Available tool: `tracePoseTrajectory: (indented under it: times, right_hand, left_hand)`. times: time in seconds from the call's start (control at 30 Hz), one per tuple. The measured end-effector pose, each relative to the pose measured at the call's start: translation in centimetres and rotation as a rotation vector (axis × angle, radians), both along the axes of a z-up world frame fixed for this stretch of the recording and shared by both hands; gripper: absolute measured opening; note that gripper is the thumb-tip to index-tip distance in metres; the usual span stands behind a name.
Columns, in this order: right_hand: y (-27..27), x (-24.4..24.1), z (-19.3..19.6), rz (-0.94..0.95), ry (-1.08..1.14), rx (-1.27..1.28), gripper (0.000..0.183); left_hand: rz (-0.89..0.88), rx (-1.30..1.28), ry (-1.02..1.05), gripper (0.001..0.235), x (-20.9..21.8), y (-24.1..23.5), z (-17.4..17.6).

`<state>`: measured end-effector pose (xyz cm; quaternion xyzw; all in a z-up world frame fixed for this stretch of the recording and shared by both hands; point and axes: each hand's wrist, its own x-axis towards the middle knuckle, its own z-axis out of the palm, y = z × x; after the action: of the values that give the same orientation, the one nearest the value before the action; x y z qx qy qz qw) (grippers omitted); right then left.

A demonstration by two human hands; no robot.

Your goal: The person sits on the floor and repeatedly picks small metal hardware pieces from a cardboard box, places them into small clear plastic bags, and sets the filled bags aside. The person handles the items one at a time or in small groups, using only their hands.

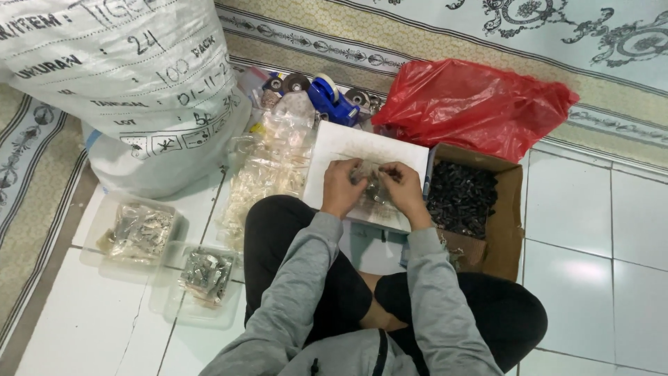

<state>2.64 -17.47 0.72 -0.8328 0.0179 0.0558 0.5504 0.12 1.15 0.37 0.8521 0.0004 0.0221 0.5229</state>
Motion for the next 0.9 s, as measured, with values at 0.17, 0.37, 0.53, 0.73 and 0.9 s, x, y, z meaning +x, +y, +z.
tracePoseTrajectory:
  times: [0.17, 0.37, 0.53, 0.73, 0.9]
  right_hand:
    - [2.1, 0.4, 2.1, -0.066, -0.095, 0.189, 0.018]
    - [3.7, -0.2, 3.3, -0.087, -0.187, 0.037, 0.020]
    - [1.2, -0.5, 2.2, -0.130, -0.252, -0.160, 0.025]
    - [2.7, -1.6, 1.5, 0.222, -0.067, -0.699, 0.073]
    - [2.1, -0.7, -1.0, 0.204, -0.151, -0.517, 0.041]
  left_hand:
    - [-0.001, 0.003, -0.015, 0.045, 0.0, -0.1, 0.0]
    - [0.028, -0.006, -0.003, 0.044, 0.1, -0.2, -0.2]
    - [0.131, -0.086, 0.030, 0.040, -0.2, 0.1, 0.4]
    - [0.220, -0.080, 0.027, 0.042, -0.3, 0.2, 0.8]
    - [0.204, -0.080, 0.045, 0.042, -0.1, 0.2, 0.6]
